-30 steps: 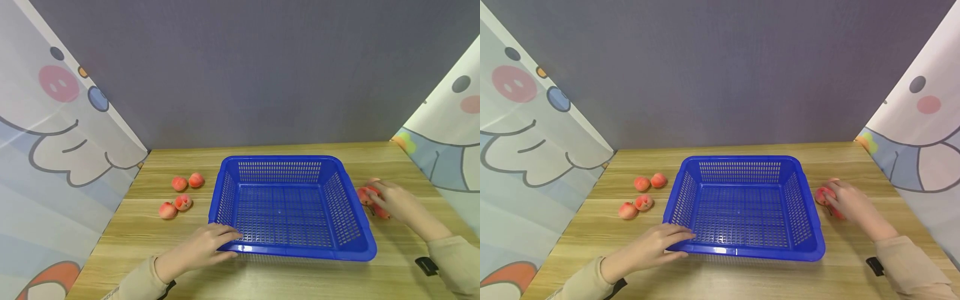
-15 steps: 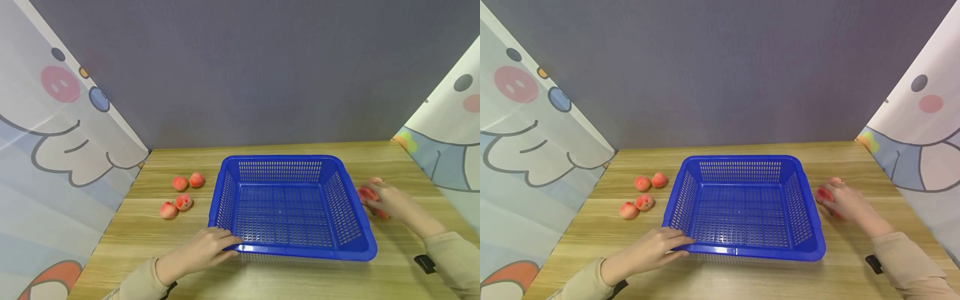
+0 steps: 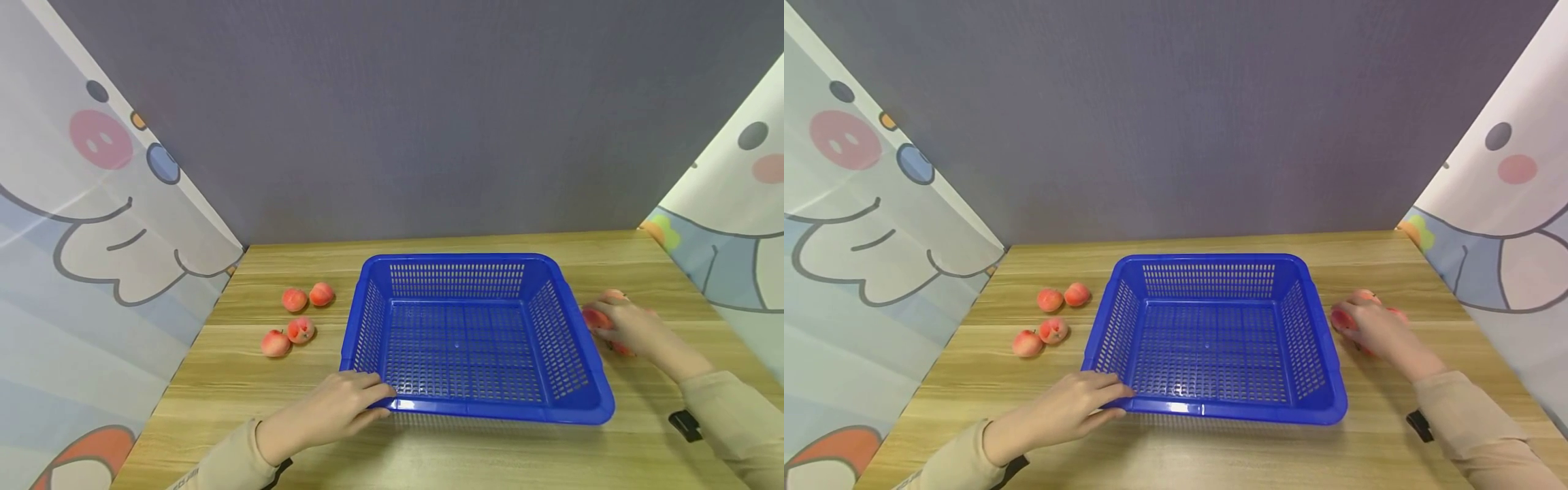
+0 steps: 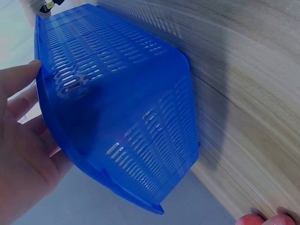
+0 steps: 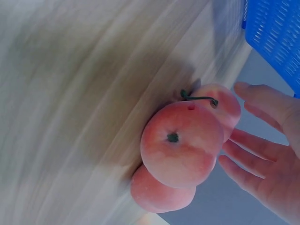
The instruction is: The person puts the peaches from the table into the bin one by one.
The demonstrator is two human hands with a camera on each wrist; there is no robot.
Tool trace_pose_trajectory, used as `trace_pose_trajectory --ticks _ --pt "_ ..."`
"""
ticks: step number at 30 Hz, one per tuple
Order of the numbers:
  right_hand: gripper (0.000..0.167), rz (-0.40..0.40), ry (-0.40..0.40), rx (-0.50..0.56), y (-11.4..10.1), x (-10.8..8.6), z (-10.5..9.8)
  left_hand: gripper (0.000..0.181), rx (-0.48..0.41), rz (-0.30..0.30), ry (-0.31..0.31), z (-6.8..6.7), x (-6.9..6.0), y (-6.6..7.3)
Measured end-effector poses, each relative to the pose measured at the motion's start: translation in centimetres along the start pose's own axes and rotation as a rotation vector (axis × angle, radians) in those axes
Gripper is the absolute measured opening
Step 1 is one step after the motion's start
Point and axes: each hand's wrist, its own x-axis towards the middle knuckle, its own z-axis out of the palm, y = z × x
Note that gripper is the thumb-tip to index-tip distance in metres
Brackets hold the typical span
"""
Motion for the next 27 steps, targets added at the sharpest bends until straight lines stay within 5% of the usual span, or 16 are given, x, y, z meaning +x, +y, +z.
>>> trace_pose_trajectory --ticks 9,19,27 --pt "0.03 -0.112 0.114 -0.02 0.5 0.44 0.92 0.015 -0.007 -0.006 -0.027 -0.23 0.23 0.11" --pt "0.028 -0.025 -0.024 -0.019 0.0 0.72 0.74 0.016 -0.025 -0.038 -0.1 -0.5 0.47 0.06" --pt "0.031 -0.017 -0.042 -0.004 -0.14 0.81 0.73 0.017 -0.048 -0.05 -0.133 -0.74 0.62 0.03"
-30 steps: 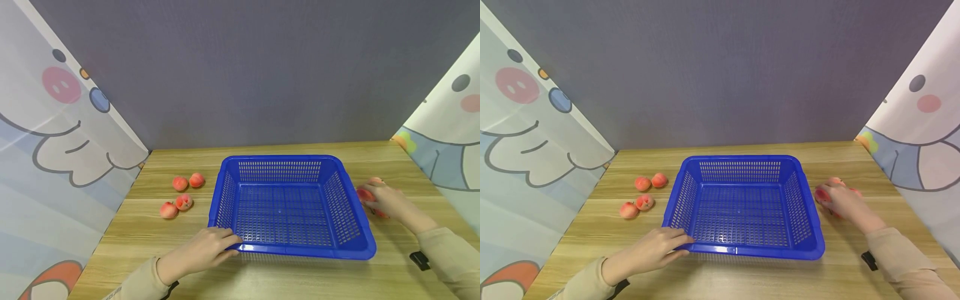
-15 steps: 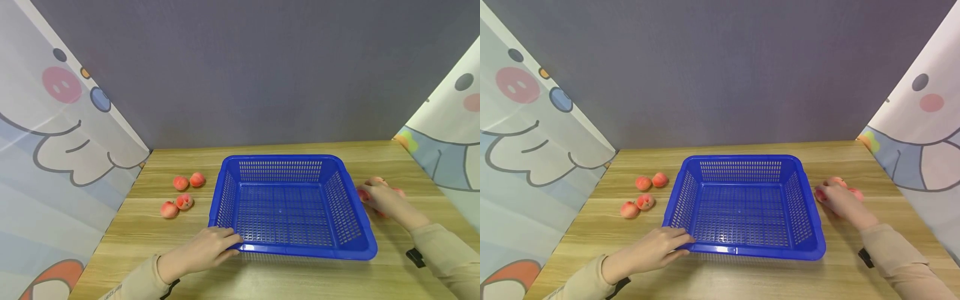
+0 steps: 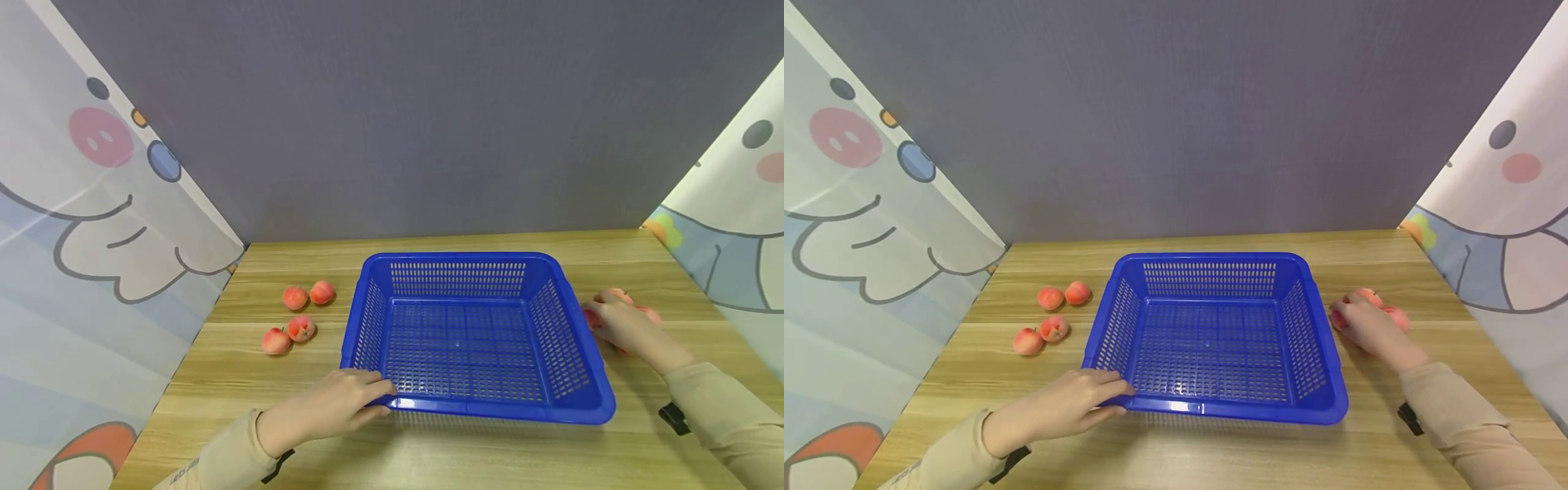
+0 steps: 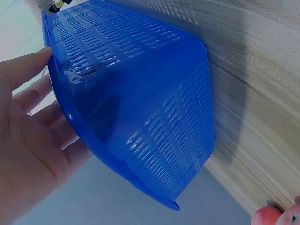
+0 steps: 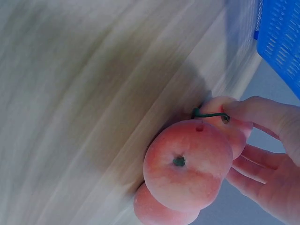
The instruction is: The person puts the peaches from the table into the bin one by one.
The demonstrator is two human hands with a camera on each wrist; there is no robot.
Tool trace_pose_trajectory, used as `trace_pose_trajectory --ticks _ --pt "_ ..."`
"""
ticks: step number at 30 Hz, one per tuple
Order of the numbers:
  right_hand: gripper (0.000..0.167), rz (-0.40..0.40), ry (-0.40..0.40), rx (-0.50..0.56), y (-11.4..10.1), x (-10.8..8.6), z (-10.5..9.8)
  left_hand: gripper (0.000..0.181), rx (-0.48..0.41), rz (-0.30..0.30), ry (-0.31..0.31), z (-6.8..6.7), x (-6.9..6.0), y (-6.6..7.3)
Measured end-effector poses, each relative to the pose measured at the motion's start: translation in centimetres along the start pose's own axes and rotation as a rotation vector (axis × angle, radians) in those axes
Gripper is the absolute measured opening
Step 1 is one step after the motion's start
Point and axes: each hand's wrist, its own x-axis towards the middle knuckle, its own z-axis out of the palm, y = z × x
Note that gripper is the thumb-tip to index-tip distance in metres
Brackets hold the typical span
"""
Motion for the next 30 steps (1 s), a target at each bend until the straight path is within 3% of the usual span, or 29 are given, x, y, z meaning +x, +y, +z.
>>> trace_pose_trajectory --ticks 11,22,30 --pt "0.033 -0.076 0.133 0.008 0.32 -0.18 0.59 0.018 0.001 0.005 -0.004 -0.1 0.09 -0.02" --pt "0.039 -0.065 0.148 0.031 0.16 -0.25 0.2 0.018 0.017 0.0 -0.005 -0.29 0.11 0.11" --pt "0.041 0.001 0.137 0.032 -0.13 -0.39 -0.21 0.019 0.01 -0.017 -0.015 -0.15 0.03 0.12"
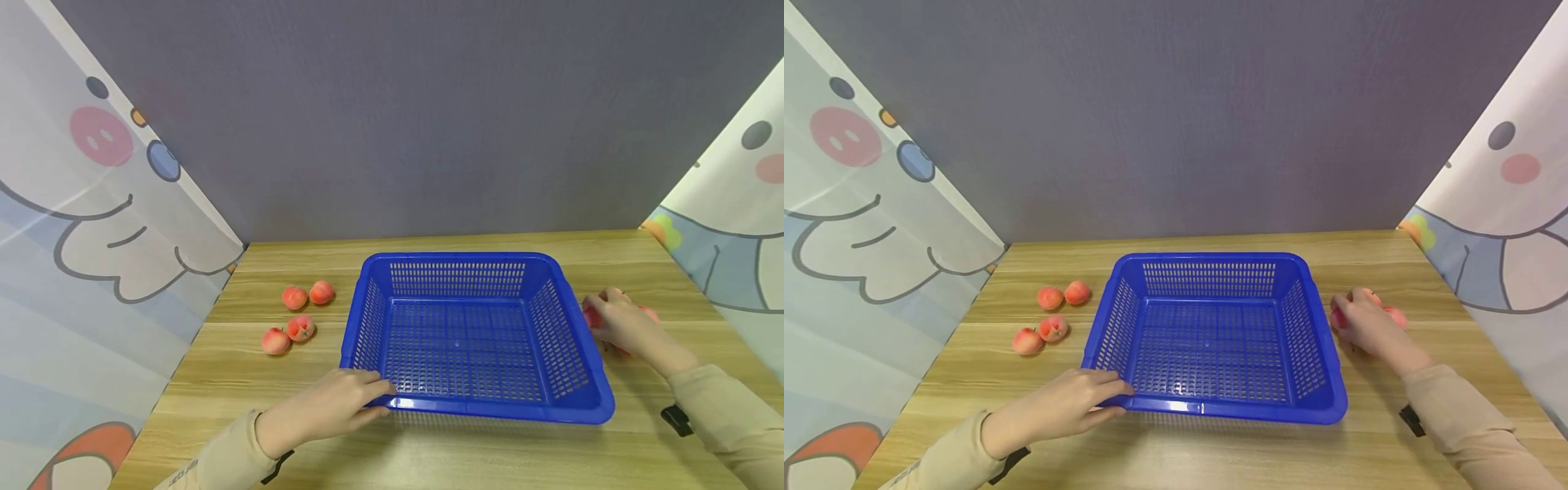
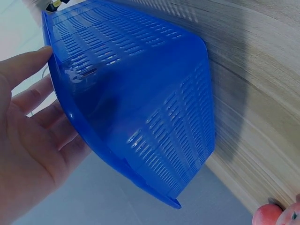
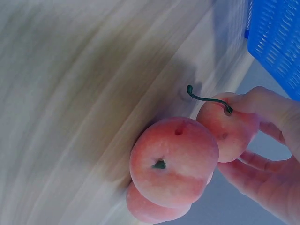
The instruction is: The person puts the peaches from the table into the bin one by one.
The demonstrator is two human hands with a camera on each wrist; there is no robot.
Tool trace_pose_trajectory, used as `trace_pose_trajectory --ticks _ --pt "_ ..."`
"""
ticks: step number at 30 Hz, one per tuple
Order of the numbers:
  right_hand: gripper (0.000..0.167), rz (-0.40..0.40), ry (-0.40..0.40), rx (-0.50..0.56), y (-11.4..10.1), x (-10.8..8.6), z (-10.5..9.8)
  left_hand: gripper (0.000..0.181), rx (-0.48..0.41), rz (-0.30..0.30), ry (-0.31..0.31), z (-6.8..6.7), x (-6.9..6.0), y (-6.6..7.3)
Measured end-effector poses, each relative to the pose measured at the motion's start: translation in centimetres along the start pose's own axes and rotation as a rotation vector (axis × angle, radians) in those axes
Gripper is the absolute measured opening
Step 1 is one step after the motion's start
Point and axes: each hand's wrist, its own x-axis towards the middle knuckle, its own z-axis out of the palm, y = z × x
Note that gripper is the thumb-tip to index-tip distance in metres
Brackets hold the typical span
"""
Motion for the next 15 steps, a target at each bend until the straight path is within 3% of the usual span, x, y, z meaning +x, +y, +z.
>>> trace_pose_trajectory --ticks 5,10,15 --pt "0.039 0.009 -0.011 0.007 -0.2 0.0 -0.3 0.019 -0.014 -0.002 -0.006 0.0 0.0 0.0" --pt "0.037 0.081 -0.068 0.004 -0.5 0.2 -1.0 0.019 -0.011 -0.005 -0.004 0.0 -0.1 0.0" --pt "0.041 0.003 0.012 0.001 -0.3 0.4 -2.0 0.019 -0.004 0.003 0.012 0.1 -0.1 -0.1"
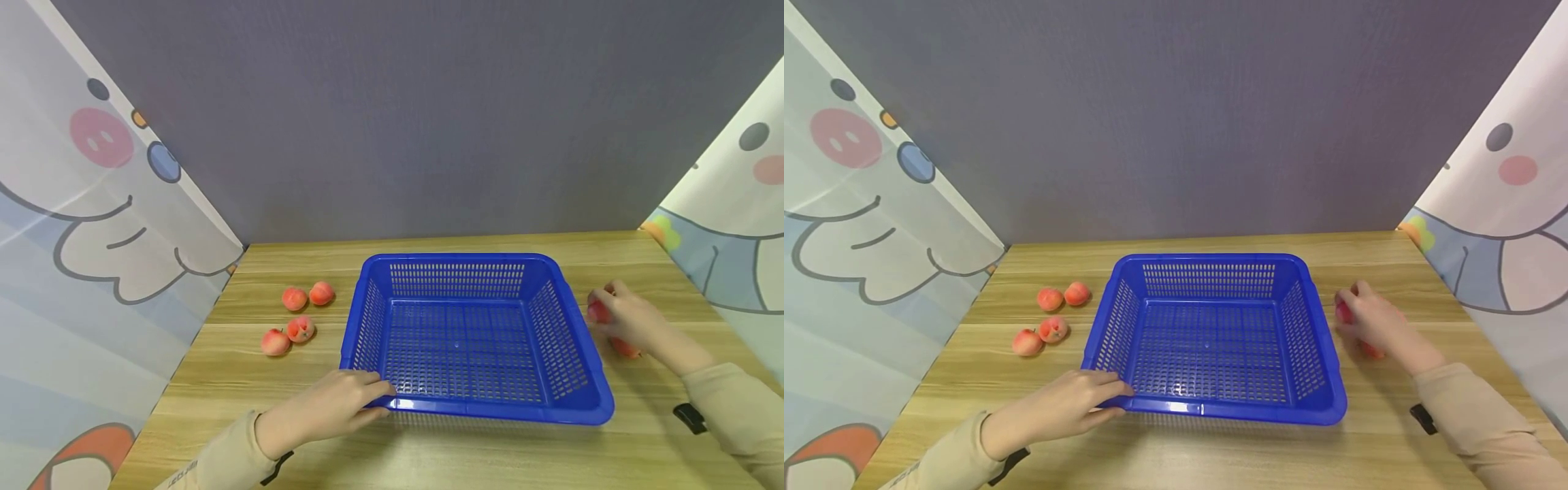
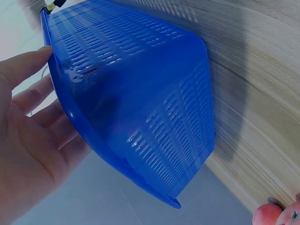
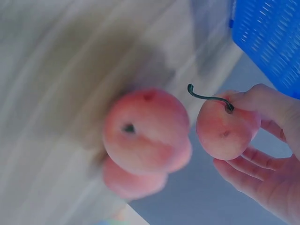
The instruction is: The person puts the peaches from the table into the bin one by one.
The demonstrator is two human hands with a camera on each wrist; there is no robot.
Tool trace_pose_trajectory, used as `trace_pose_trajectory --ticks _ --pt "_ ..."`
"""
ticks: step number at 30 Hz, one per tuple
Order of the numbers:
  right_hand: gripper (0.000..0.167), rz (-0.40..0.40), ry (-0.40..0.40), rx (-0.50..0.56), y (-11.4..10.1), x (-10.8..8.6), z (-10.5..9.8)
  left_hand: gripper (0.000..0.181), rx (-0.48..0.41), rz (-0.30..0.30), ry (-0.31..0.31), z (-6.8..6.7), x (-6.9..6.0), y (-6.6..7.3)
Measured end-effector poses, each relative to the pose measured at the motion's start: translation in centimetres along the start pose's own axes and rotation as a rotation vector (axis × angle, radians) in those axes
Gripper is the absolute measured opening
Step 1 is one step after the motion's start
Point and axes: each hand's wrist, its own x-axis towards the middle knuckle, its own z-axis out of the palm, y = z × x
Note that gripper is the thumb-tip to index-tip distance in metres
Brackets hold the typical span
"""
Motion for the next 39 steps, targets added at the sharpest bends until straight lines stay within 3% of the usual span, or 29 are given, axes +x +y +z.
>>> trace_pose_trajectory --ticks 6,12,18,24,29,39 --pt "0.045 -0.1 0.098 -0.05 -0.1 0.5 -2.0 0.019 -0.011 0.005 0.005 0.0 0.0 -0.1" --pt "0.046 -0.253 0.212 -0.109 -0.3 2.0 -4.2 0.019 -0.007 -0.002 -0.004 -0.2 0.0 -0.1" --pt "0.047 -0.181 0.111 -0.119 -1.6 3.7 -6.6 0.019 -0.016 -0.015 -0.034 -0.4 0.1 0.0" --pt "0.045 -0.32 0.155 -0.143 -3.3 6.0 -7.6 0.018 -0.025 -0.018 -0.044 -0.6 0.2 0.0" --pt "0.043 -0.306 0.078 -0.17 -5.4 7.7 -8.0 0.016 -0.03 -0.009 -0.044 -0.8 0.3 0.0" --pt "0.035 -0.388 0.006 -0.065 -8.9 12.0 -6.9 0.016 -0.037 0.006 -0.021 -0.7 0.3 0.0"
